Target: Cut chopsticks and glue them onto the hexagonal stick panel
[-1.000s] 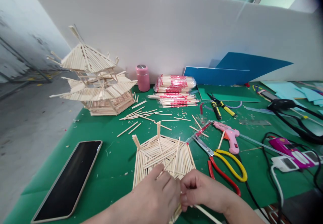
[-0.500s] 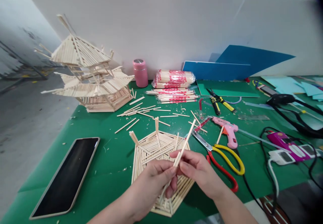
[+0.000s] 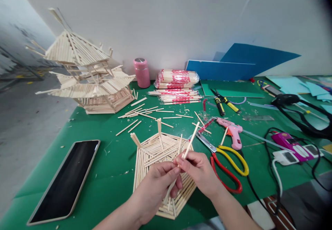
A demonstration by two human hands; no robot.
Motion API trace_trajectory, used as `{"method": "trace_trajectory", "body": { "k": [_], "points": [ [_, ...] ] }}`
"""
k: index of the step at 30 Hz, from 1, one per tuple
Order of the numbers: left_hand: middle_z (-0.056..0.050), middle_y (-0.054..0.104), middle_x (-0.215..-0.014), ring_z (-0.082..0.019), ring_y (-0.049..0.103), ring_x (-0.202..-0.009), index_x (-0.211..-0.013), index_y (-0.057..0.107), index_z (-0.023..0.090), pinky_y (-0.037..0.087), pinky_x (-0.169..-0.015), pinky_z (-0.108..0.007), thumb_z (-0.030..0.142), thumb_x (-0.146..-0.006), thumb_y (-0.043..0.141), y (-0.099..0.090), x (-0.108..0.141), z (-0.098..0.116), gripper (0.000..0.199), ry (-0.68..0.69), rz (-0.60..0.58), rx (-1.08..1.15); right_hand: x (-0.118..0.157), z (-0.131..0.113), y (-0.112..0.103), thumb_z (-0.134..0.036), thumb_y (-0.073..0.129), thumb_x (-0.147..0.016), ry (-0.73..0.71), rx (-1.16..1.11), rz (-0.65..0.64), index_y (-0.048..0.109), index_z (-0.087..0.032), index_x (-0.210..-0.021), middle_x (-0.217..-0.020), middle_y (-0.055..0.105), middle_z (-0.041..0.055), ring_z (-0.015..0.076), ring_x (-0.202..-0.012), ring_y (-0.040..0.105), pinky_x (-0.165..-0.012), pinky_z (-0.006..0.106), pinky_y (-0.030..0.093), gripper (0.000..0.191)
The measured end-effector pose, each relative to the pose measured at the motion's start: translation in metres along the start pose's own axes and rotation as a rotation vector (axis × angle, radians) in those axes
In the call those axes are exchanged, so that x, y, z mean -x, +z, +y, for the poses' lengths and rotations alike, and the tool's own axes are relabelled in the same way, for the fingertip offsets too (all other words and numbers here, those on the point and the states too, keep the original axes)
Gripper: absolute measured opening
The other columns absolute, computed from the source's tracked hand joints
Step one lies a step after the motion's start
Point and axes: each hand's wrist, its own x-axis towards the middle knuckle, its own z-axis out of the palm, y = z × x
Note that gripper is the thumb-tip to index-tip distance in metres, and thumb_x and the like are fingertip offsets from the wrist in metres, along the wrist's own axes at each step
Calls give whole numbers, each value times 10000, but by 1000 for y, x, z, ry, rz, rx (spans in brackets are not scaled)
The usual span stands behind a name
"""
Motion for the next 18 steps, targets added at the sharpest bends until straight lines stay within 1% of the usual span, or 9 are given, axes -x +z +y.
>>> {"method": "trace_trajectory", "body": {
  "k": [4,5,7,9,10,12,13,15,18],
  "points": [
    [3,492,-507,-57,382,-419,-546,540,100,248,-449,-211,342,-751,516,0,1,-4,318,48,24,-105,3,-1,4,-348,483,-796,-30,33,12,586,-143,-695,-622,518,-4,111,-570,511,-545,225,413,251],
    [5,489,-506,-57,382,-422,-553,546,99,250,-452,-210,336,-756,511,0,1,-5,314,51,20,-110,4,-2,3,-348,479,-796,-37,56,16,591,-145,-732,-647,531,1,117,-592,519,-556,227,418,240],
    [8,496,-520,-53,384,-425,-596,564,101,249,-450,-204,318,-760,510,-1,2,-4,277,49,18,-90,10,-4,-4,-349,469,-800,-30,121,38,584,-158,-864,-699,556,9,125,-616,525,-553,227,425,231],
    [10,503,-539,-47,385,-429,-642,579,106,247,-446,-197,290,-760,520,-4,3,0,227,47,49,-53,18,-3,-20,-345,462,-802,-18,246,126,550,-181,-978,-745,576,16,133,-631,533,-545,227,430,256],
    [12,504,-546,-44,386,-433,-659,585,108,248,-445,-193,275,-759,527,-7,3,3,203,52,76,-33,23,-1,-31,-341,462,-800,-18,340,202,544,-190,-991,-758,582,20,140,-643,538,-554,231,436,257],
    [13,505,-561,-41,386,-447,-691,596,111,260,-450,-187,254,-758,538,-13,5,9,168,77,127,15,35,8,-56,-332,475,-787,-39,581,414,555,-199,-952,-839,595,39,165,-740,556,-647,259,447,226],
    [14,504,-565,-42,387,-454,-714,600,113,270,-455,-186,249,-758,542,-16,6,11,154,91,139,42,41,14,-69,-326,471,-784,-32,707,489,552,-202,-942,-858,594,45,174,-757,560,-675,279,448,217],
    [12,506,-573,-47,390,-467,-761,604,117,287,-464,-190,243,-757,549,-22,9,12,137,106,145,92,52,28,-90,-313,452,-780,-8,942,523,539,-205,-959,-907,583,58,191,-790,563,-695,312,454,227],
    [12,502,-566,-50,389,-469,-784,605,116,291,-462,-190,237,-756,553,-24,12,10,135,87,153,125,61,44,-106,-274,421,-775,19,1179,478,514,-192,-998,-1002,552,84,222,-873,551,-708,345,464,255]
  ]
}}
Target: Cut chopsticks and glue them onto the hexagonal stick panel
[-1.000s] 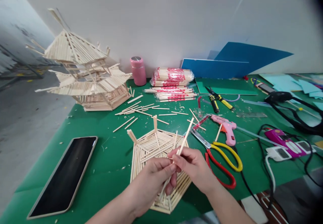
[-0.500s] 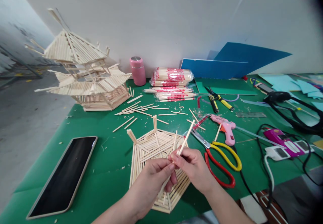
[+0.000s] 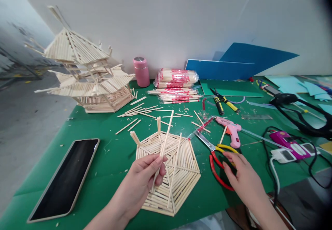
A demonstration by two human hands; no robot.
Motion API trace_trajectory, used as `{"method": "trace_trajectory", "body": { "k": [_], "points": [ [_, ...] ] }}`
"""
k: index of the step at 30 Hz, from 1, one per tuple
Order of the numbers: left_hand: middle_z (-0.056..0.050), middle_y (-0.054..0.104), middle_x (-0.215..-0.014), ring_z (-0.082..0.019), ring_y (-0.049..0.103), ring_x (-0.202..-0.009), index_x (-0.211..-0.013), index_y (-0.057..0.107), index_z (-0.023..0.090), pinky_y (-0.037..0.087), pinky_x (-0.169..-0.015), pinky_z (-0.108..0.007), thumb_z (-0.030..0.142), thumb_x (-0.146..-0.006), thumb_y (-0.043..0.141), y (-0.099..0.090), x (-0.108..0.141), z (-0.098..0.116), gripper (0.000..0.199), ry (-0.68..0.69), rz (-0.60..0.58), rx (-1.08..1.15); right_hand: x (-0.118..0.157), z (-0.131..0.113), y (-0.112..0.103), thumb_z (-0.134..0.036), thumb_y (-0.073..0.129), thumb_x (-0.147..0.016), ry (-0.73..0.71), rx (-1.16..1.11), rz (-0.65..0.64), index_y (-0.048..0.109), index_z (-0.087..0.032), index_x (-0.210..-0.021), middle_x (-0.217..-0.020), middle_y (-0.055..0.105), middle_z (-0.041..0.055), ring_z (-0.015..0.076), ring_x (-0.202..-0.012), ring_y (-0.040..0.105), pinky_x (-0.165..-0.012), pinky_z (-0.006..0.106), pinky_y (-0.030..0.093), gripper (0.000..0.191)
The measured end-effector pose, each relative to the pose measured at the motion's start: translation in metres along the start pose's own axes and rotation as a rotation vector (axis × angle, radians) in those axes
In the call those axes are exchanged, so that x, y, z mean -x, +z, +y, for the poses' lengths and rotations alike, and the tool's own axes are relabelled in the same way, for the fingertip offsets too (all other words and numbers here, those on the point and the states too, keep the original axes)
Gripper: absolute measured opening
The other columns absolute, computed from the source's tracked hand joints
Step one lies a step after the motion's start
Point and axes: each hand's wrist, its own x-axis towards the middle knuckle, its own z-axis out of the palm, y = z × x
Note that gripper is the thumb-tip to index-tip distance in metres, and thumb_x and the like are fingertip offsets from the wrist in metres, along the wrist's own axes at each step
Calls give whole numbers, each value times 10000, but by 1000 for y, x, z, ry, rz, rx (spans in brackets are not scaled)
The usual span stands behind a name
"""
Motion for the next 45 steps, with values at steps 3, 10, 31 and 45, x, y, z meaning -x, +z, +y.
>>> {"method": "trace_trajectory", "body": {
  "k": [3,10,31,45],
  "points": [
    [14,495,-553,-47,379,-456,-747,603,110,284,-453,-189,235,-757,552,5,2,-6,135,-29,8,5,-1,5,5,-239,391,-778,-26,104,-6,491,-182,-1025,-1016,545,89,218,-854,563,-684,341,480,273],
    [9,505,-549,-46,384,-450,-706,595,111,279,-454,-189,236,-729,584,12,5,-11,127,-32,-1,33,-16,10,9,-264,413,-770,-78,303,19,520,-157,-940,-944,562,123,262,-841,554,-656,370,470,227],
    [11,508,-556,-42,394,-450,-750,607,116,281,-463,-179,232,-748,560,13,-6,-8,126,-28,-21,35,10,-23,-38,-438,506,-688,489,-1156,-248,580,-191,-980,-941,629,97,203,-696,587,-597,299,474,389],
    [7,503,-560,-69,364,-464,-616,565,129,251,-453,-205,312,-749,526,12,-7,14,229,90,-4,-406,12,-83,-34,-285,626,-630,258,-989,-612,453,-224,-1129,-877,583,50,158,-719,553,-700,273,457,531]
  ]
}}
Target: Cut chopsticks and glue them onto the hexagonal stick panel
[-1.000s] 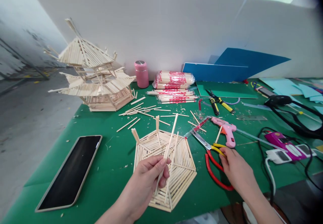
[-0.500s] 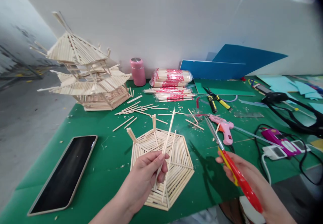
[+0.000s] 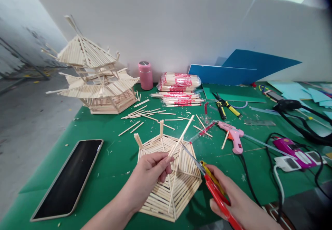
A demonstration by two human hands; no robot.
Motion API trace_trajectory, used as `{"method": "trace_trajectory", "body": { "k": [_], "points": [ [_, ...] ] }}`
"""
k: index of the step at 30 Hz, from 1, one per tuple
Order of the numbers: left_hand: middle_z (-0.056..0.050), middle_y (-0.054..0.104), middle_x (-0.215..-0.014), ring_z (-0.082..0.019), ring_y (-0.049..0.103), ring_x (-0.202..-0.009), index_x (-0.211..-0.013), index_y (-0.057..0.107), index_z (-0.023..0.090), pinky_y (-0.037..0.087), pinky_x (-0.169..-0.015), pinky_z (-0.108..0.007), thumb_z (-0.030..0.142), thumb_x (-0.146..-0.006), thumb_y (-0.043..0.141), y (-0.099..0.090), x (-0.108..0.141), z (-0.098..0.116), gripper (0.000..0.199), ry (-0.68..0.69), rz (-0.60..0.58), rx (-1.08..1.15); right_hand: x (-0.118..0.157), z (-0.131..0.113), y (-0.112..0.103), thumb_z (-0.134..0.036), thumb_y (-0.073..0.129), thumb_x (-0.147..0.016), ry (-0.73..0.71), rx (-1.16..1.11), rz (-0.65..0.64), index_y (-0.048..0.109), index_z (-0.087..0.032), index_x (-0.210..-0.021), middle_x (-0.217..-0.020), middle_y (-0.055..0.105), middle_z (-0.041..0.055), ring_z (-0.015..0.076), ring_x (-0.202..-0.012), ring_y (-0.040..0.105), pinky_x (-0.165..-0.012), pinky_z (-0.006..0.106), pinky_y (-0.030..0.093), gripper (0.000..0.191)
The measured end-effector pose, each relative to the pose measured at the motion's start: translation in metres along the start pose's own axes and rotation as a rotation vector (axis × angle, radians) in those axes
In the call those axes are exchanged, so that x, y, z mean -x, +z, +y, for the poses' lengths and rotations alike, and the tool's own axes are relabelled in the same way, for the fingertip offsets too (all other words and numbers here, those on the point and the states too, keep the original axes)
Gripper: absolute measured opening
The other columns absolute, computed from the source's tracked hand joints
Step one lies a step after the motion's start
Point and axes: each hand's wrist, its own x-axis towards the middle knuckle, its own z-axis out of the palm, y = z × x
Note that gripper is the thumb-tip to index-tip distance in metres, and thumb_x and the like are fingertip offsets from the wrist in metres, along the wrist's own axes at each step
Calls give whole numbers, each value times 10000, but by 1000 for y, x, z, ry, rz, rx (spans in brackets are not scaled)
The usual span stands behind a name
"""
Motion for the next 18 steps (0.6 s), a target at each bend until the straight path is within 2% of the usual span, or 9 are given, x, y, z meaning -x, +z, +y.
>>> {"method": "trace_trajectory", "body": {
  "k": [5,8,11,15,18],
  "points": [
    [20,443,-528,-90,373,-483,-605,540,144,282,-467,-213,295,-808,424,0,-2,1,278,140,-7,-295,-5,-1,3,-385,640,-620,26,-159,-55,471,-253,-1131,-978,563,54,177,-833,560,-746,302,447,555],
    [-3,487,-577,-121,453,-557,-678,572,148,343,-526,-229,243,-823,393,0,-3,0,250,350,82,-576,-7,-4,4,-408,650,-609,63,-212,-109,487,-257,-1113,-966,568,51,181,-851,562,-711,287,461,551],
    [-44,526,-640,-149,495,-599,-787,589,120,385,-550,-251,181,-824,366,-1,-5,-1,234,590,195,-865,-6,-6,5,-396,647,-628,132,-255,-135,480,-268,-1113,-1042,554,55,184,-934,538,-731,281,460,528],
    [-99,560,-704,-188,516,-645,-911,560,68,433,-561,-299,95,-802,344,-2,-8,-7,244,885,336,-1173,-6,-2,11,-400,647,-633,108,-340,-98,476,-268,-1098,-1151,504,62,192,-1077,453,-800,285,430,512],
    [-115,568,-734,-204,515,-668,-961,531,49,450,-571,-326,72,-793,348,0,-10,-10,249,1046,399,-1337,-6,2,15,-426,663,-602,112,-431,-62,477,-271,-1086,-1182,490,71,206,-1082,454,-804,301,433,541]
  ]
}}
